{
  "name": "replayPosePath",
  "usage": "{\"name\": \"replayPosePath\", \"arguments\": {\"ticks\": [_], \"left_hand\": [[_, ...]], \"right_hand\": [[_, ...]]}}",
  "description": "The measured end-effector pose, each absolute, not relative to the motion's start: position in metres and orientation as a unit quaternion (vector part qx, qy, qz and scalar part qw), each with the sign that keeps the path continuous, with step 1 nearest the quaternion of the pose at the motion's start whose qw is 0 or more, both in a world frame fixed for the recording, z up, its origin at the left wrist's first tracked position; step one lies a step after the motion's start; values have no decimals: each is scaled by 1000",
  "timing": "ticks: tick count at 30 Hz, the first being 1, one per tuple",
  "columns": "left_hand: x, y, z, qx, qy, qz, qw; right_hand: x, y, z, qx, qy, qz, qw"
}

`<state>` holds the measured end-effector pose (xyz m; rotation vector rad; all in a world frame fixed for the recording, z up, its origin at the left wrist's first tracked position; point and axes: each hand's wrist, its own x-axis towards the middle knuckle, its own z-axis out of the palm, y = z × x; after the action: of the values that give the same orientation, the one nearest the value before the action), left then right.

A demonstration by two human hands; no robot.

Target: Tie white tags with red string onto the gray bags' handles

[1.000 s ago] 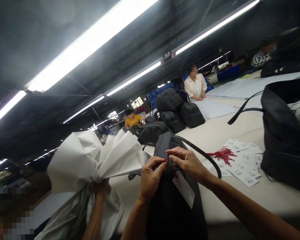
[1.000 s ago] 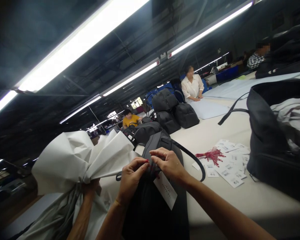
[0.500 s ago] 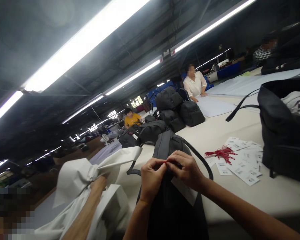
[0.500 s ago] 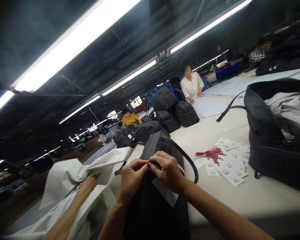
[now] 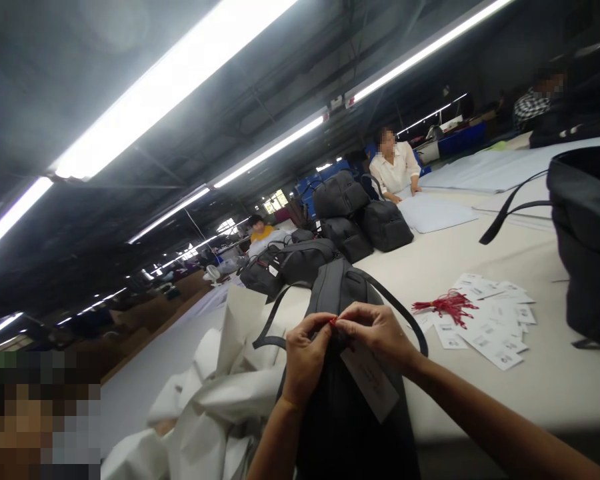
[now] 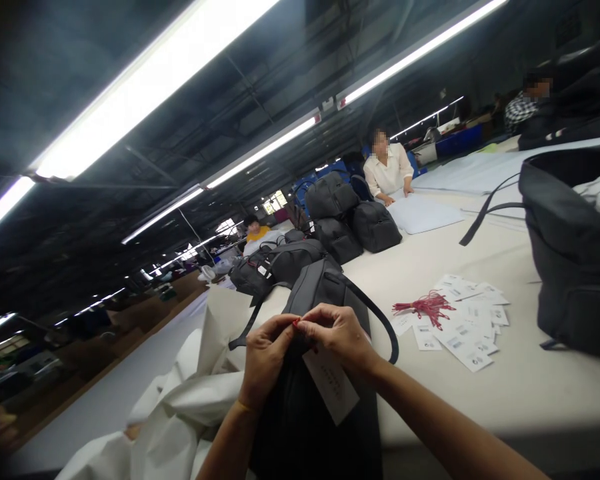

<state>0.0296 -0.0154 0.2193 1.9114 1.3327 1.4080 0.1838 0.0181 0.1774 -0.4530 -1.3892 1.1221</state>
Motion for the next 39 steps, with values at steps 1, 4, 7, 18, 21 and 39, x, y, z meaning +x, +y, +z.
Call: {"name": "replayPosePath", "arguments": {"ticks": [1,4,7,18,21,39], "left_hand": [[29,-15,220,692,476,501,209],[27,-16,222,686,477,492,245],[24,-14,222,653,484,488,317],[30,-16,229,616,471,466,425],[30,-18,229,620,465,469,423],[33,-9,228,631,445,460,437]], "right_hand": [[184,19,178,-199,-583,510,600],[185,22,180,-189,-570,541,589],[189,24,183,-172,-616,510,576],[207,24,196,-171,-709,426,536],[201,20,192,-185,-661,502,527],[175,23,171,-175,-596,515,591]]}}
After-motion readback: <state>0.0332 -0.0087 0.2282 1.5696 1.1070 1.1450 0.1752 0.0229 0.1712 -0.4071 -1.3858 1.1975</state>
